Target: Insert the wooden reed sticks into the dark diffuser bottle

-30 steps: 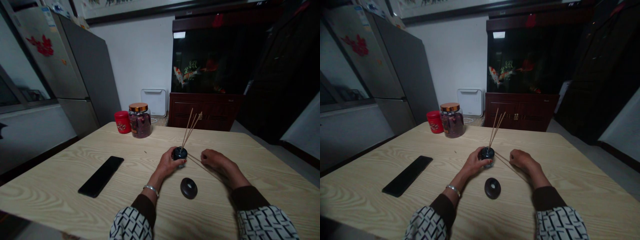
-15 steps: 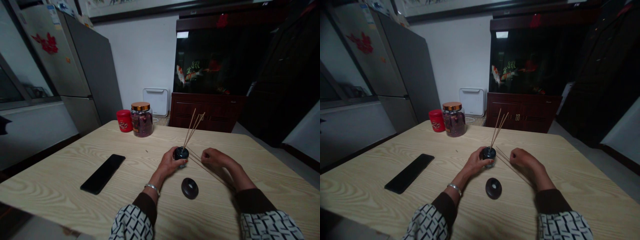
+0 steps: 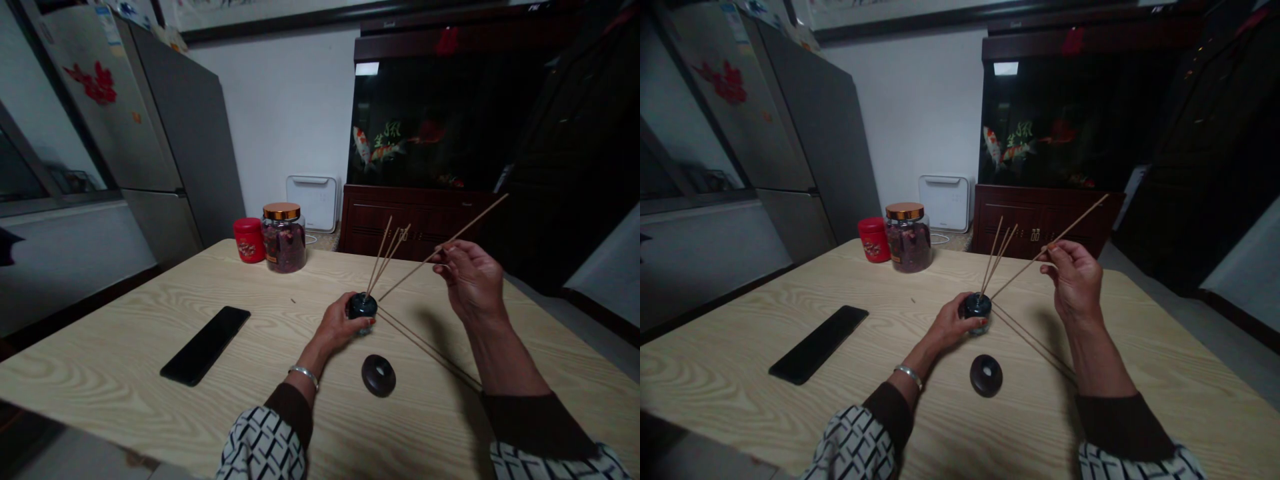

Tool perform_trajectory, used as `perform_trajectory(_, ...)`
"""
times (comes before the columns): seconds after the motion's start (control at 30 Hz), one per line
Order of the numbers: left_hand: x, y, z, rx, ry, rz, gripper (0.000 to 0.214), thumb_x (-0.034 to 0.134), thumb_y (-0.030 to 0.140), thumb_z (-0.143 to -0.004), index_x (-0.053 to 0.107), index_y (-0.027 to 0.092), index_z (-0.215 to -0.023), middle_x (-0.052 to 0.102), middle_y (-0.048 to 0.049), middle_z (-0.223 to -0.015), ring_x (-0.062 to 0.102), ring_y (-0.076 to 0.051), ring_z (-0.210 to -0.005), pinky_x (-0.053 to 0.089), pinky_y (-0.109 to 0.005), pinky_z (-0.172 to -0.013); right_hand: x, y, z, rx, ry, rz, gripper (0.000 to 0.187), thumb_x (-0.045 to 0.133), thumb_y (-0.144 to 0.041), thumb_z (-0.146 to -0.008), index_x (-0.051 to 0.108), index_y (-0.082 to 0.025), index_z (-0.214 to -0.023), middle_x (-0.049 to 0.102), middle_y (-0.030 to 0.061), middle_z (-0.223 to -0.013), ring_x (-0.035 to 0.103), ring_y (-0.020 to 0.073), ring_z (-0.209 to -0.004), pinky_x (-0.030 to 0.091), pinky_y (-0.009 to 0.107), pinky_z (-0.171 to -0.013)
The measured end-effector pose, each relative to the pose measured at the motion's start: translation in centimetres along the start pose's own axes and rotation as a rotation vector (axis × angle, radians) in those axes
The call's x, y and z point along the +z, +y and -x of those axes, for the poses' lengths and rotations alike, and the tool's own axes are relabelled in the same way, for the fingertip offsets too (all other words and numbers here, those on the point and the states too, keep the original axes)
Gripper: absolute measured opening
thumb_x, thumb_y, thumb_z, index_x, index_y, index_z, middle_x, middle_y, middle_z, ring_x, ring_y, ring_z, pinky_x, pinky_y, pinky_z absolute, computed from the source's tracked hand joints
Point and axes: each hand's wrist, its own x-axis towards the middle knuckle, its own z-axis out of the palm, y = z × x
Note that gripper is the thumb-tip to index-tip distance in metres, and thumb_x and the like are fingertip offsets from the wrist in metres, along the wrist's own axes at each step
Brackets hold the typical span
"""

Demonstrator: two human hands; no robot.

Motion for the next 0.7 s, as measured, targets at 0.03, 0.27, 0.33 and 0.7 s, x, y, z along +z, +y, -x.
perform_trajectory(0.03, 0.0, 0.1, 0.0, -0.002, -0.004, 0.002, 0.06, 0.084, 0.026, -0.069, 0.061, 0.014, -0.123, 0.071, -0.0111, -0.114, 0.065, -0.024, -0.104, 0.049, -0.037, -0.096, 0.5, 0.2, 0.3, -0.03, 0.015, -0.001, 0.026, 0.083, -0.031, -0.064, 0.066, -0.018, -0.08, 0.067, 0.0004, -0.078, 0.063, 0.0107, -0.066, 0.048, 0.017, -0.049)
perform_trajectory(0.27, 0.0, 0.3, 0.0, -0.009, 0.002, -0.008, 0.059, 0.084, 0.027, -0.068, 0.062, 0.014, -0.121, 0.071, -0.0095, -0.111, 0.065, -0.023, -0.102, 0.051, -0.035, -0.093, 1.7, 1.9, 1.5, -0.174, -0.031, 0.133, 0.019, 0.076, -0.032, -0.078, 0.064, -0.019, -0.085, 0.066, 0.0008, -0.081, 0.064, 0.012, -0.069, 0.053, 0.022, -0.053)
perform_trajectory(0.33, 0.0, 0.3, 0.0, -0.014, 0.009, -0.02, 0.059, 0.084, 0.027, -0.067, 0.062, 0.015, -0.12, 0.071, -0.0087, -0.11, 0.065, -0.023, -0.101, 0.051, -0.034, -0.093, 1.9, 2.3, 1.8, -0.181, -0.065, 0.181, 0.019, 0.074, -0.033, -0.08, 0.063, -0.019, -0.087, 0.066, 0.0008, -0.08, 0.065, 0.0127, -0.07, 0.054, 0.023, -0.055)
perform_trajectory(0.7, 0.1, 0.3, 0.0, -0.014, 0.011, -0.028, 0.06, 0.084, 0.027, -0.067, 0.062, 0.014, -0.121, 0.071, -0.0085, -0.107, 0.065, -0.022, -0.097, 0.051, -0.033, -0.089, 2.9, 4.8, 4.0, -0.043, -0.364, 0.454, 0.02, 0.067, -0.037, -0.083, 0.061, -0.018, -0.086, 0.065, 0.0026, -0.081, 0.062, 0.0154, -0.072, 0.049, 0.026, -0.056)
